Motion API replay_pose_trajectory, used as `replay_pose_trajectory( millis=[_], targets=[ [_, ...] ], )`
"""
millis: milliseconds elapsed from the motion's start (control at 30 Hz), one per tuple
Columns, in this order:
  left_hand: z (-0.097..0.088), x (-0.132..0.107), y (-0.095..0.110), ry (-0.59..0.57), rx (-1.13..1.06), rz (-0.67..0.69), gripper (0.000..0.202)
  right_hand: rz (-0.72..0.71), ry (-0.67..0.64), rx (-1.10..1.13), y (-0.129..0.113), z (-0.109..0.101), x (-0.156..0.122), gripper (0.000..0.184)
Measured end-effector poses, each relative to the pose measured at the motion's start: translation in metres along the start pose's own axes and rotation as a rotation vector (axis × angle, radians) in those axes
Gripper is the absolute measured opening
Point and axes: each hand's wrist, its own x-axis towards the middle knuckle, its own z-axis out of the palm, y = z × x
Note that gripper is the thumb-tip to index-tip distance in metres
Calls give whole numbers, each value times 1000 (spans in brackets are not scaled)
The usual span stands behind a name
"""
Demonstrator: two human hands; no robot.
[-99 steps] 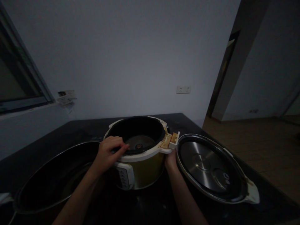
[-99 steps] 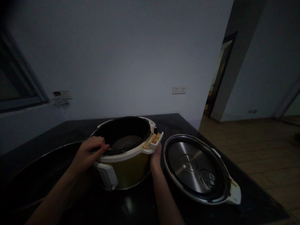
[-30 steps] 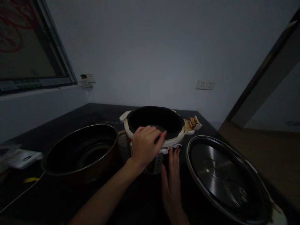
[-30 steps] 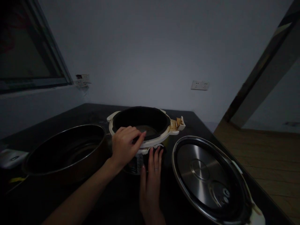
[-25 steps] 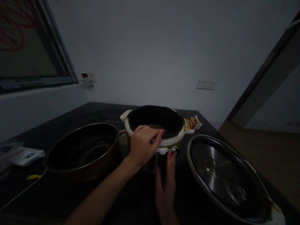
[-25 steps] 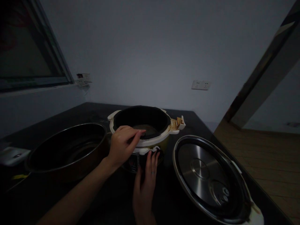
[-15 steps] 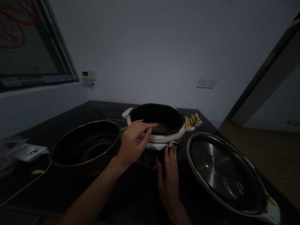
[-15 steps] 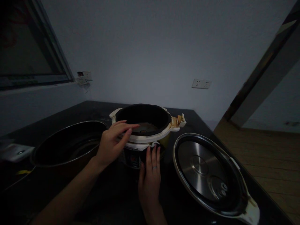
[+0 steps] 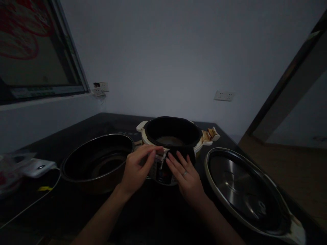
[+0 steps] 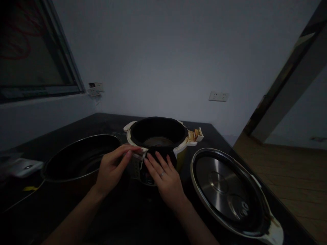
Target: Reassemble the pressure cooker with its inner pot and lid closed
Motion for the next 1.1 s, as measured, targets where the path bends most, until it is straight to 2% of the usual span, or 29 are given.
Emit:
replay_pose_trajectory(
  millis=[67,167,267,333,367,400,467,533,600,667,767,800,867,900,967,1033,1100],
  targets=[
    [0,-4,1,3,-26,-24,20,-34,30,39,5,-8,11,60],
    [-1,-8,2,60,-72,-95,18,1,110,136,10,-16,28,61],
    [0,-10,6,104,-139,-196,16,175,229,288,4,-24,45,59],
    [4,-9,12,62,-231,-255,19,335,321,415,-9,-27,55,56],
    [7,-8,15,38,-290,-277,27,386,346,481,-17,-27,60,55],
    [11,-8,19,26,-344,-298,39,397,351,544,-26,-26,64,55],
    [18,-6,26,61,-420,-352,61,316,293,644,-41,-22,70,61],
    [22,0,29,130,-496,-415,62,233,210,697,-50,-19,74,66],
    [23,12,29,172,-614,-458,55,225,183,712,-48,-19,75,63],
    [21,33,23,171,-676,-441,49,271,226,697,-38,-22,70,54],
    [19,81,7,102,-452,-285,41,352,344,577,-17,-26,53,44],
    [21,98,0,5,-311,-224,38,370,372,512,-11,-26,46,43],
    [30,129,-12,-328,-85,-148,31,377,383,376,-2,-22,32,44],
    [36,140,-17,-573,7,-165,29,369,365,316,1,-19,25,45],
    [51,151,-26,-822,36,-204,18,346,307,222,4,-13,16,46],
    [62,149,-30,-1000,16,-240,14,329,248,165,4,-6,10,46],
    [68,140,-31,-1095,-37,-280,19,327,213,138,4,-2,7,46]
  ],
)
